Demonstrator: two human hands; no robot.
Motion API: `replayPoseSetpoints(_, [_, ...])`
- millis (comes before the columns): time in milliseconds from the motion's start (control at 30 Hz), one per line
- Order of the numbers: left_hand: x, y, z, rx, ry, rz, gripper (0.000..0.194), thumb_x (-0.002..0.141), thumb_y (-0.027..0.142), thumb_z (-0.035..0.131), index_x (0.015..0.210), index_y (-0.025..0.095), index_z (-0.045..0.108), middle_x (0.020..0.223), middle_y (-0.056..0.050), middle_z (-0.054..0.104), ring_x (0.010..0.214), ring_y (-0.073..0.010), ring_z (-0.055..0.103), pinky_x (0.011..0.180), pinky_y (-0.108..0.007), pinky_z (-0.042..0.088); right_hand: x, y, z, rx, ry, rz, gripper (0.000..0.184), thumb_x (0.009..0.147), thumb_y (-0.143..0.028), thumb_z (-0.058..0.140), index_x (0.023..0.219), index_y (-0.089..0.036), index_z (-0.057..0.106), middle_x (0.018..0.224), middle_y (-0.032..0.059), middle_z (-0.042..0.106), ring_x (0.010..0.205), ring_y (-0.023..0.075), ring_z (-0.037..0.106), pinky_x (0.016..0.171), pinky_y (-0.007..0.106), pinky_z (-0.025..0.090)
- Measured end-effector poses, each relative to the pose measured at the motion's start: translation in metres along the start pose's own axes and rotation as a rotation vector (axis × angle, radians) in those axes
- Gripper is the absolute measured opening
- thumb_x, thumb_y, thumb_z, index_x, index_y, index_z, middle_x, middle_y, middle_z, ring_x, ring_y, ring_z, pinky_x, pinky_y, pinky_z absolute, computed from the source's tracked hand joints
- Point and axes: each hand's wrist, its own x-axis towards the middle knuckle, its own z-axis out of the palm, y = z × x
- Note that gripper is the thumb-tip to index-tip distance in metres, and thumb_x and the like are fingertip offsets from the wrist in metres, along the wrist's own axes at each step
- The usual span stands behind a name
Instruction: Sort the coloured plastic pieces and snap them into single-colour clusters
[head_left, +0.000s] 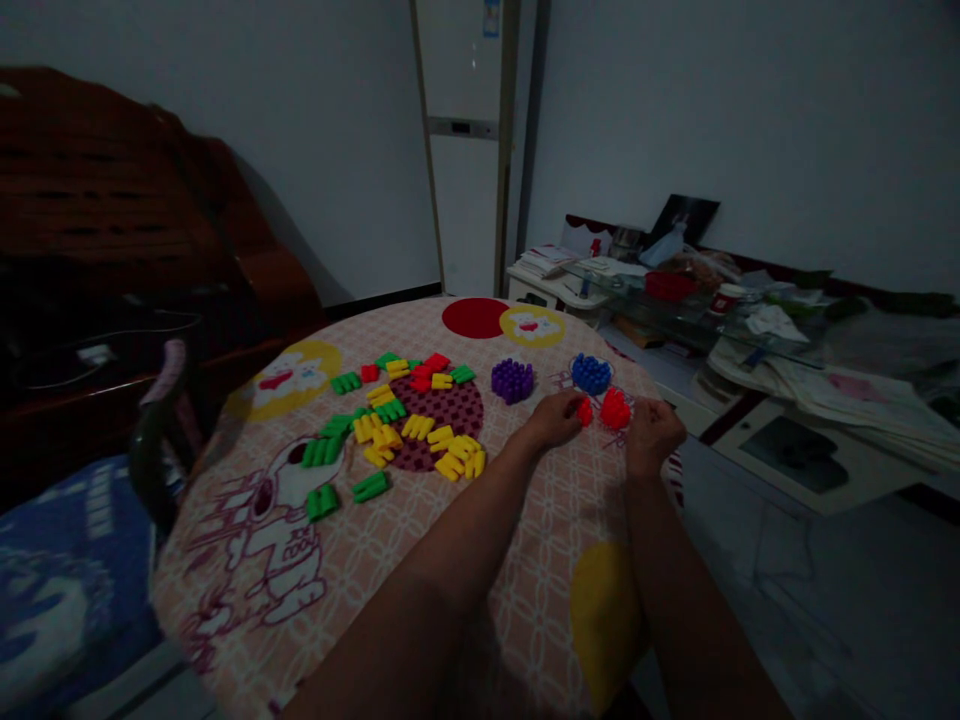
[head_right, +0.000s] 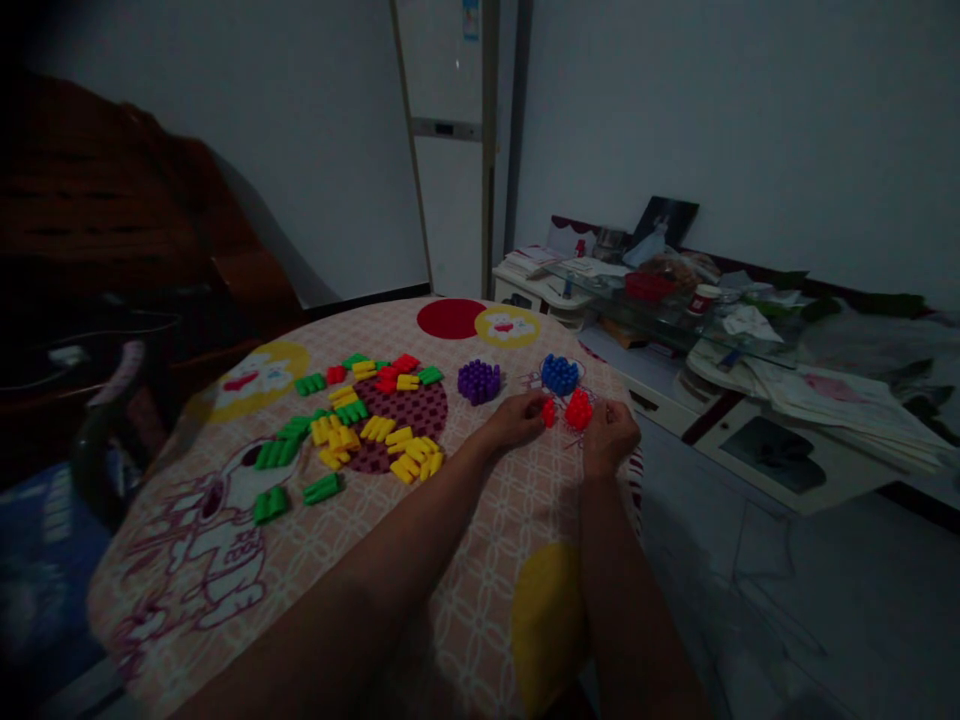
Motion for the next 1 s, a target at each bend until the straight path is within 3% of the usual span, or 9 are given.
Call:
replayPoseSetpoints(133, [-0.003, 0.011, 0.003, 0.093, 0.011, -0.022, 0.031, 0.073, 0.026, 0.067, 0.103, 0.016, 0.067, 0.089, -0.003, 0.069, 0.076, -0.0157, 0.059, 0.071, -0.026, 0.046, 0.001, 0.002, 0.000, -0.011, 0.039, 0.010, 0.023, 0.079, -0.036, 0.052, 0.071, -0.020, 0.065, 0.068, 0.0057, 0.066, 0.067, 0.0213, 0.057, 0.065, 0.032, 0.042])
replayPoseSetpoints(267, [-0.003, 0.016, 0.009, 0.215, 0.068, -0.064, 0.026, 0.078, 0.028, 0.066, 0.102, 0.017, 0.067, 0.099, -0.008, 0.070, 0.089, -0.0208, 0.062, 0.083, -0.032, 0.048, 0.007, 0.004, 0.002, -0.018, 0.056, 0.039, 0.028, 0.082, -0.039, 0.049, 0.081, -0.019, 0.068, 0.079, 0.0099, 0.070, 0.076, 0.0241, 0.060, 0.072, 0.034, 0.045])
replayPoseSetpoints(433, [-0.003, 0.013, 0.012, 0.225, 0.084, -0.073, 0.030, 0.081, 0.027, 0.065, 0.111, 0.020, 0.067, 0.108, -0.009, 0.070, 0.099, -0.0222, 0.064, 0.091, -0.033, 0.047, 0.021, 0.011, 0.019, 0.109, -0.199, 0.046, 0.048, 0.082, -0.052, 0.049, 0.105, -0.014, 0.069, 0.099, 0.0141, 0.072, 0.091, 0.0267, 0.063, 0.084, 0.039, 0.048])
replayPoseSetpoints(533, [-0.003, 0.011, 0.012, 0.227, 0.075, -0.063, 0.029, 0.082, 0.028, 0.064, 0.110, 0.019, 0.067, 0.105, -0.009, 0.071, 0.095, -0.0219, 0.064, 0.088, -0.032, 0.048, 0.025, 0.014, 0.029, 0.186, -0.367, 0.079, 0.065, 0.070, -0.054, 0.065, 0.121, -0.013, 0.064, 0.110, 0.0161, 0.070, 0.094, 0.0268, 0.065, 0.083, 0.039, 0.050])
replayPoseSetpoints(600, [-0.003, 0.011, 0.011, 0.234, 0.071, -0.053, 0.027, 0.084, 0.029, 0.062, 0.108, 0.019, 0.068, 0.104, -0.009, 0.071, 0.094, -0.0217, 0.064, 0.087, -0.032, 0.048, 0.025, 0.013, 0.032, 0.184, -0.427, 0.023, 0.071, 0.063, -0.053, 0.072, 0.123, -0.015, 0.063, 0.116, 0.0165, 0.069, 0.099, 0.0276, 0.064, 0.086, 0.040, 0.050])
replayPoseSetpoints(700, [-0.003, 0.012, 0.011, 0.230, 0.076, -0.043, 0.025, 0.085, 0.029, 0.061, 0.107, 0.020, 0.068, 0.102, -0.008, 0.071, 0.093, -0.0211, 0.064, 0.086, -0.031, 0.048, 0.024, 0.011, 0.031, 0.138, -0.459, -0.096, 0.064, 0.062, -0.050, 0.072, 0.115, -0.016, 0.065, 0.117, 0.0150, 0.068, 0.103, 0.0281, 0.062, 0.092, 0.043, 0.048])
replayPoseSetpoints(1000, [-0.003, 0.011, 0.010, 0.216, 0.078, -0.043, 0.025, 0.085, 0.029, 0.061, 0.106, 0.018, 0.067, 0.103, -0.009, 0.071, 0.092, -0.0214, 0.064, 0.085, -0.032, 0.048, 0.023, 0.009, 0.028, 0.040, -0.518, -0.206, 0.033, 0.064, -0.034, 0.066, 0.093, -0.020, 0.066, 0.101, 0.0092, 0.069, 0.096, 0.0264, 0.060, 0.092, 0.042, 0.047])
